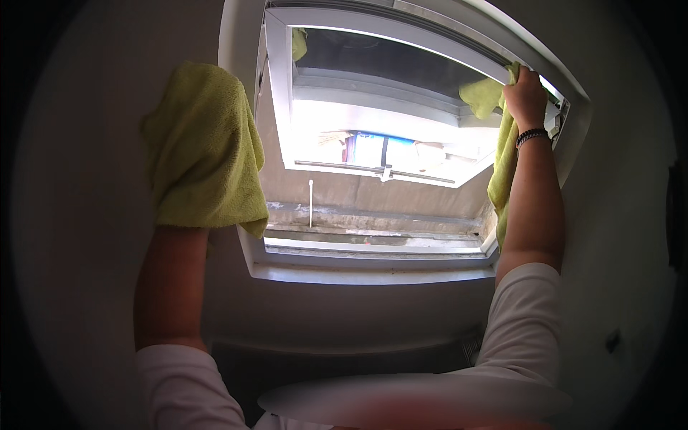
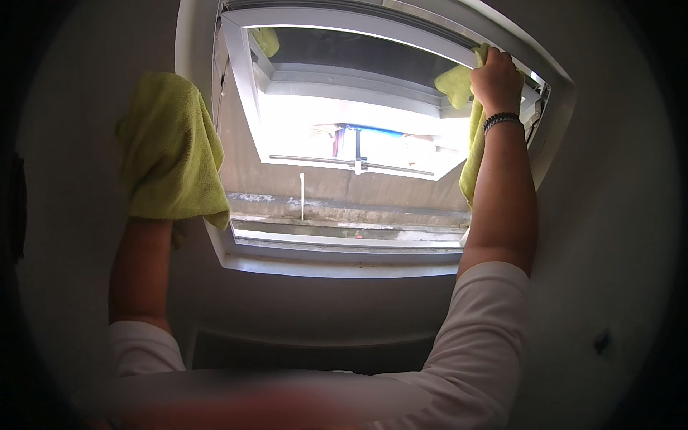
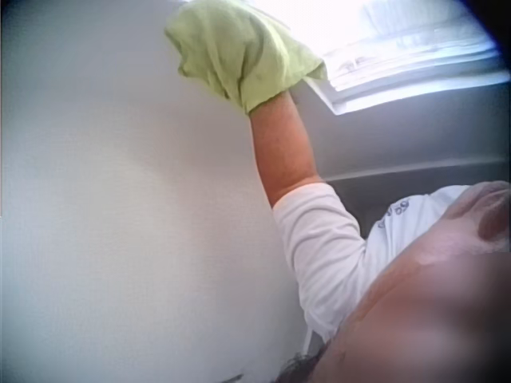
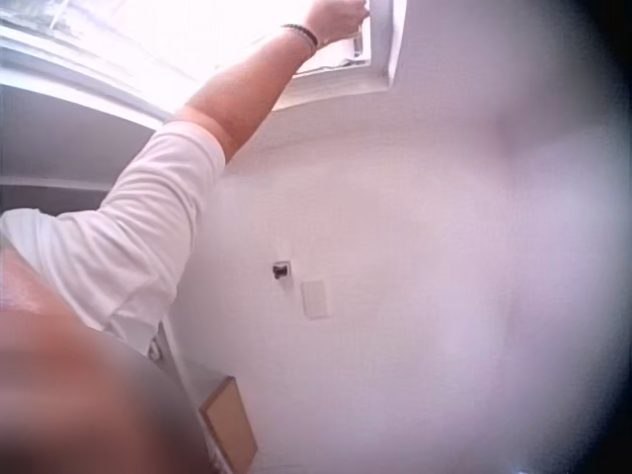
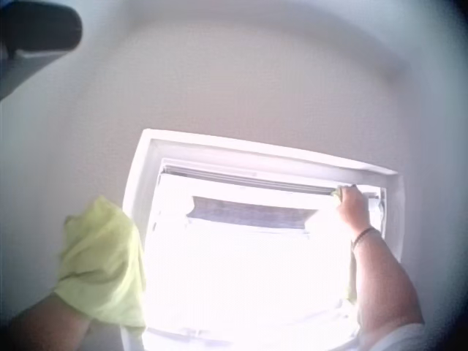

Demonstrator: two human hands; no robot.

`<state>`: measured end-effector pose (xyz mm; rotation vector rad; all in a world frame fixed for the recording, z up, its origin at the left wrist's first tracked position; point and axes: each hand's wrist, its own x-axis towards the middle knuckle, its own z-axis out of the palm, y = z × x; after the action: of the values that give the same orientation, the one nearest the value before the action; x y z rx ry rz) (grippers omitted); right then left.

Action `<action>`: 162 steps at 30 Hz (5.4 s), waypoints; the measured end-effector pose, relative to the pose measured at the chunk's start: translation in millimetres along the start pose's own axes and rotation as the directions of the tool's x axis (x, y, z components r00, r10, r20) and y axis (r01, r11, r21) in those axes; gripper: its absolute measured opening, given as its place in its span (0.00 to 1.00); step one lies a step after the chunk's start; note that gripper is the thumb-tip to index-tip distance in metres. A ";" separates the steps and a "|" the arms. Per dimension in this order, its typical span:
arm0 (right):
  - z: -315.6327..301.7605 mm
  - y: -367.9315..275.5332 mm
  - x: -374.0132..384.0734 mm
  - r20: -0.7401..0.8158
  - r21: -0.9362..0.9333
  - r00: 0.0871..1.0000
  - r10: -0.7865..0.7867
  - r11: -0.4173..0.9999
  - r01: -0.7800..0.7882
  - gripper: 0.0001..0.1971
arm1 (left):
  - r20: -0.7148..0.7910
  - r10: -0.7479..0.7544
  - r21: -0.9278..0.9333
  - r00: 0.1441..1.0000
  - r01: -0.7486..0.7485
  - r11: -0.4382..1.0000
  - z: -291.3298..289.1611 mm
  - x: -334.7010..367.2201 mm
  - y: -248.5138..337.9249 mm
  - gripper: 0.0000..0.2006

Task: The person cleans a wall-mounted electrical outlet and then proceeds to clean a skylight window using a green cloth. They wipe the glass pane, the window frame, and the window sill thoroughly.

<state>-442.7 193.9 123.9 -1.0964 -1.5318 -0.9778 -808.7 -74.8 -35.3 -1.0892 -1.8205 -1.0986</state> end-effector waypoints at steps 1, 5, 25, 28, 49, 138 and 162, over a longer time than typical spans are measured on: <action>-1.8 -18.0 -1.0 -0.030 0.000 0.999 -0.014 1.000 0.014 0.13 | 0.003 0.000 0.003 1.000 0.000 1.000 1.2 0.9 0.3 0.39; -7.2 -112.5 -2.1 -0.216 0.104 0.971 -0.102 0.986 0.126 0.14 | 0.025 0.044 -0.055 0.999 -0.042 0.998 -8.9 3.5 -0.8 0.40; -82.3 -319.2 -3.6 0.061 0.539 0.943 -0.328 0.806 0.245 0.19 | 0.019 0.045 -0.142 0.999 -0.041 0.989 9.7 0.6 -12.1 0.40; -61.8 -292.8 -3.0 -0.059 0.392 0.957 -0.285 0.875 0.284 0.18 | 0.010 0.053 -0.166 0.999 -0.051 0.985 16.7 3.7 -5.1 0.40; -73.3 -326.4 -7.7 -0.176 0.629 0.960 -0.219 0.725 0.281 0.17 | -0.084 0.018 -0.149 0.996 -0.030 0.988 12.5 10.4 -13.6 0.40; -28.8 57.1 -68.7 -0.057 0.017 0.997 0.047 0.999 -0.046 0.14 | 0.019 0.044 0.308 0.999 -0.048 0.950 0.0 0.8 6.3 0.34; -48.8 10.0 -3.9 0.334 -0.323 0.941 0.057 0.945 0.057 0.12 | 0.009 -0.103 -0.064 0.995 0.104 0.993 -2.9 -6.6 6.0 0.42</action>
<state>-420.3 149.7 130.6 -1.5684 -1.6771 -1.1146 -800.4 -77.7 -38.3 -1.0452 -1.8751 -1.2237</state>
